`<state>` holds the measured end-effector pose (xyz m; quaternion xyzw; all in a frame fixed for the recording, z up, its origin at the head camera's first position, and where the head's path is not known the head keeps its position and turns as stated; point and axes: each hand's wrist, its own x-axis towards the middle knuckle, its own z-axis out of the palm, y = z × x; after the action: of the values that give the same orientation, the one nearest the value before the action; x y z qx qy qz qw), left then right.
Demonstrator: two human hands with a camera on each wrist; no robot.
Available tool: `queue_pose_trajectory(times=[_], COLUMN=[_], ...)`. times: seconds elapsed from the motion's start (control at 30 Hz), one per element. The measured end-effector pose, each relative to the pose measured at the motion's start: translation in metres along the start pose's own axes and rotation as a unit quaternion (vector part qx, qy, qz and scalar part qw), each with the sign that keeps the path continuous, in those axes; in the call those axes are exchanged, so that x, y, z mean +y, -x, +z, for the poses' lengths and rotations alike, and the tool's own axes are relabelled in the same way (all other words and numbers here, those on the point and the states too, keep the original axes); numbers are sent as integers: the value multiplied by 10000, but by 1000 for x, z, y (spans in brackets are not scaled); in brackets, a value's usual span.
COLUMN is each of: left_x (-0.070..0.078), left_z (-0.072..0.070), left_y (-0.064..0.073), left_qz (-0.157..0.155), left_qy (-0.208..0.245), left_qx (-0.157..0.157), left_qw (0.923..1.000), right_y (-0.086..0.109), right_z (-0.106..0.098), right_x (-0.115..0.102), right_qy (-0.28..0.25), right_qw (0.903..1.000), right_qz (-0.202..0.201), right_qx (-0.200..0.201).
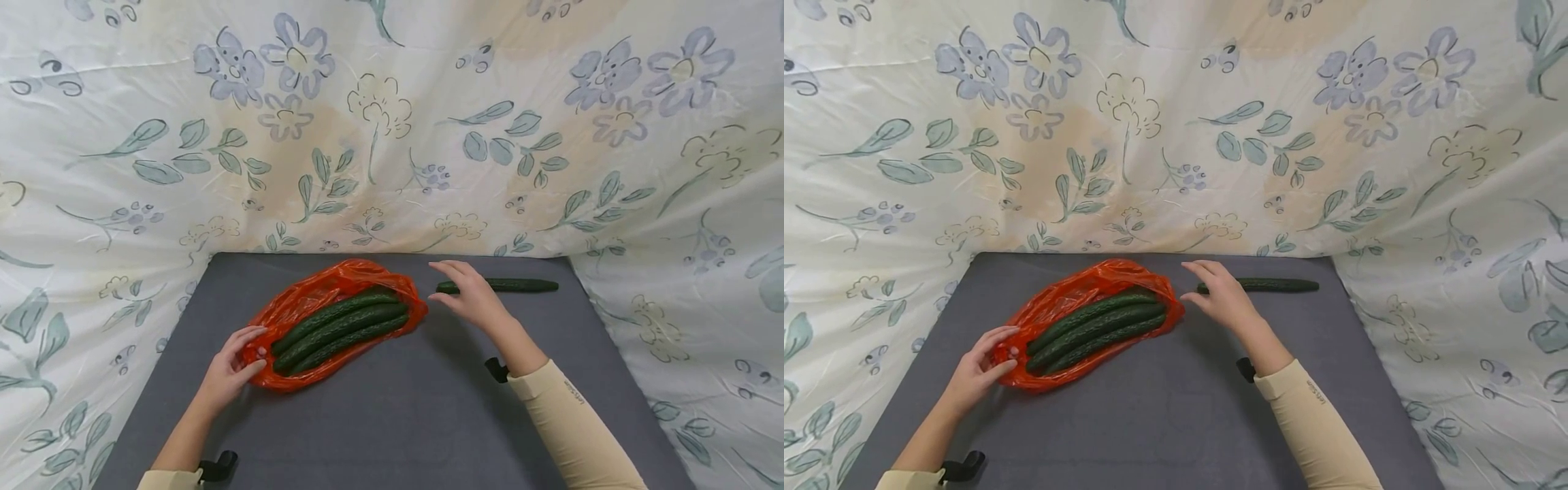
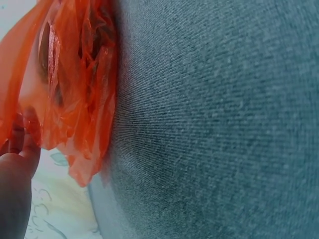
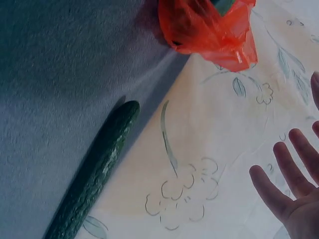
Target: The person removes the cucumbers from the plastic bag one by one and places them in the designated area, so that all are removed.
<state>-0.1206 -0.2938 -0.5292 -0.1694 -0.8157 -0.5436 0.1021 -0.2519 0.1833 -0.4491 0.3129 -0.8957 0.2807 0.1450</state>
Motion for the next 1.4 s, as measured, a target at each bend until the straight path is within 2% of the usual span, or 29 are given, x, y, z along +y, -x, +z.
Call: queue_pose_trajectory(times=[0.13,0.37,0.7,0.83,1.1,1.4], left_x=[-2,-6,-8,-7,-4,-4], left_z=[1,2,-1,-1,-1,-1], left_y=[2,5,7,5,4,3], left_qz=[1,-251,-221,-251,-69,-150], left_qy=[-10,-83,-101,-43,40,32], left_qx=[-28,60,98,77,20,0], left_qw=[10000,9996,9997,9996,10000,9999], right_y=[-2,-8,-20,-21,-29,-36], right_z=[7,17,36,42,57,83], right_x=[-5,-15,-29,-37,-53,-64], right_qy=[-73,-268,-318,-443,-609,-699], right_qw=[9999,9994,9979,9975,9953,9915], right_qz=[-31,-188,-558,-490,-440,-269], right_qx=[-73,-100,-129,-254,-611,-1063])
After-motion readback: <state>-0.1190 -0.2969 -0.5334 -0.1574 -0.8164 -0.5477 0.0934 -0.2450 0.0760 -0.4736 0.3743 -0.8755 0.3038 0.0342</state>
